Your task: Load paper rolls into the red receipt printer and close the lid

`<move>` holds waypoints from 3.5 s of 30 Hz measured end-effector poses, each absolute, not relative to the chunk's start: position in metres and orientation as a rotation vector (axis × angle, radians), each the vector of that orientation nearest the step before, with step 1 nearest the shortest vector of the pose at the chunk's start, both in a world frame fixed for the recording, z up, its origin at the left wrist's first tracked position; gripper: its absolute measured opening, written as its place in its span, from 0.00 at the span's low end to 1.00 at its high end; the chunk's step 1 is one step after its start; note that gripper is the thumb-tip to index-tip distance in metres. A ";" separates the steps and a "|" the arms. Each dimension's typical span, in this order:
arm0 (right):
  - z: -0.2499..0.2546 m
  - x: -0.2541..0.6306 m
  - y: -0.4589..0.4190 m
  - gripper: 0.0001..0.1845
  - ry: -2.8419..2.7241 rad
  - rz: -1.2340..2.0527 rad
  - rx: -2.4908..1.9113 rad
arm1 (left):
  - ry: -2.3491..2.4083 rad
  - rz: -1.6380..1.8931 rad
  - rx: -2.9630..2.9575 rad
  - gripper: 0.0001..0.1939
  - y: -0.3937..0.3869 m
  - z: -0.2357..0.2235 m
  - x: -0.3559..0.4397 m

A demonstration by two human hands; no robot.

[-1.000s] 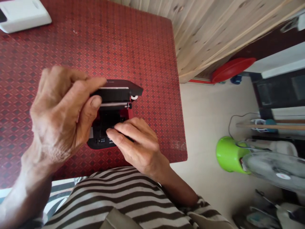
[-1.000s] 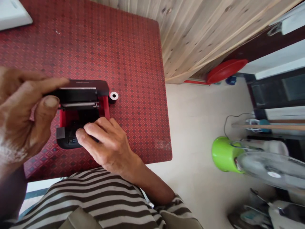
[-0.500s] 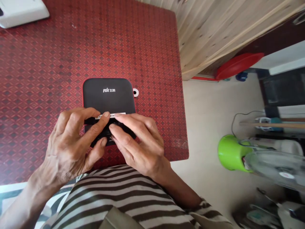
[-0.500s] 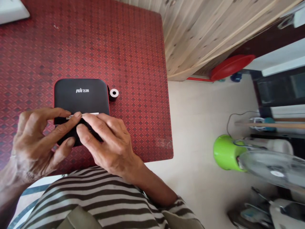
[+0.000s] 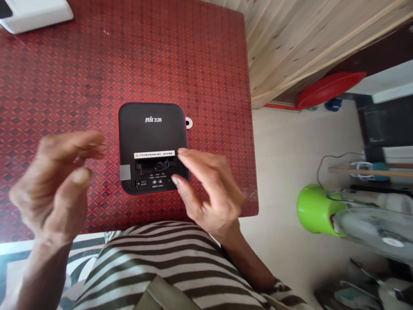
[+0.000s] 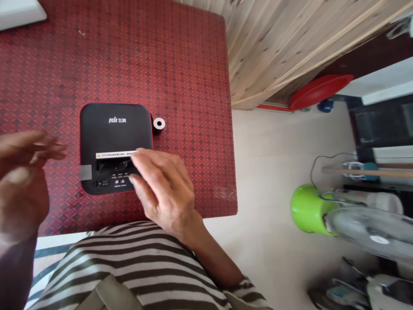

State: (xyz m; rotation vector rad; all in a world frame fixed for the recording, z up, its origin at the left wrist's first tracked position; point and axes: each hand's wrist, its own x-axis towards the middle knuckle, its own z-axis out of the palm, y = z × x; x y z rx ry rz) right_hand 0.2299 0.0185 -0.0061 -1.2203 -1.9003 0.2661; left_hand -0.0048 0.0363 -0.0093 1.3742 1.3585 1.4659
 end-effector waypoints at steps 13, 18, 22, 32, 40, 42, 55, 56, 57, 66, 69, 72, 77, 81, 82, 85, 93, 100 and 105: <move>-0.020 0.240 0.024 0.15 -1.776 0.099 -1.284 | 1.269 1.116 0.986 0.34 0.033 -0.025 0.012; -0.026 0.246 0.026 0.14 -1.738 0.071 -1.291 | 1.249 1.171 0.829 0.31 0.035 -0.019 0.024; -0.028 0.250 0.028 0.13 -1.711 0.058 -1.291 | 1.261 1.219 0.776 0.30 0.036 -0.018 0.029; -0.018 0.247 0.029 0.15 -1.725 0.116 -1.222 | 1.251 1.239 0.909 0.30 0.036 -0.026 0.028; 0.005 0.221 0.072 0.14 -2.347 0.331 -1.150 | 1.335 1.264 1.111 0.25 0.022 -0.046 0.021; 0.006 0.207 0.085 0.15 -2.530 0.390 -1.211 | 1.395 1.253 1.221 0.25 0.017 -0.053 0.018; 0.013 0.184 0.103 0.18 -2.668 0.371 -1.473 | 1.499 1.232 1.589 0.31 0.008 -0.072 0.015; 0.012 0.183 0.104 0.18 -2.668 0.366 -1.489 | 1.474 1.232 1.607 0.32 0.008 -0.073 0.014; 0.011 0.182 0.104 0.18 -2.668 0.358 -1.502 | 1.446 1.231 1.628 0.32 0.007 -0.073 0.014; 0.005 0.178 0.101 0.17 -2.636 0.267 -1.519 | 1.311 1.211 1.729 0.35 0.000 -0.080 0.014; 0.010 0.176 0.101 0.18 -2.694 0.265 -1.543 | 1.329 1.203 1.698 0.36 0.001 -0.080 0.013; 0.012 0.173 0.102 0.18 -2.715 0.242 -1.550 | 1.351 1.199 1.657 0.37 0.001 -0.080 0.013; 0.015 0.177 0.104 0.17 -2.737 0.229 -1.472 | 1.359 1.200 1.631 0.35 0.002 -0.075 0.014; 0.014 0.187 0.101 0.13 -2.669 0.240 -1.389 | 1.341 1.201 1.615 0.34 0.003 -0.073 0.013; 0.013 0.190 0.100 0.11 -2.646 0.234 -1.378 | 1.338 1.194 1.614 0.34 0.003 -0.073 0.012; 0.011 0.195 0.097 0.09 -2.596 0.202 -1.413 | 1.342 1.170 1.631 0.35 0.004 -0.076 0.012; 0.027 0.185 0.088 0.18 -2.690 0.052 -1.451 | 1.351 1.166 1.716 0.35 0.006 -0.078 0.014; 0.027 0.215 0.081 0.07 -2.409 0.289 -1.259 | 1.399 1.151 1.740 0.35 0.002 -0.082 0.013; 0.029 0.266 0.097 0.16 -1.842 0.836 -0.915 | 1.456 1.137 1.746 0.37 0.003 -0.082 0.013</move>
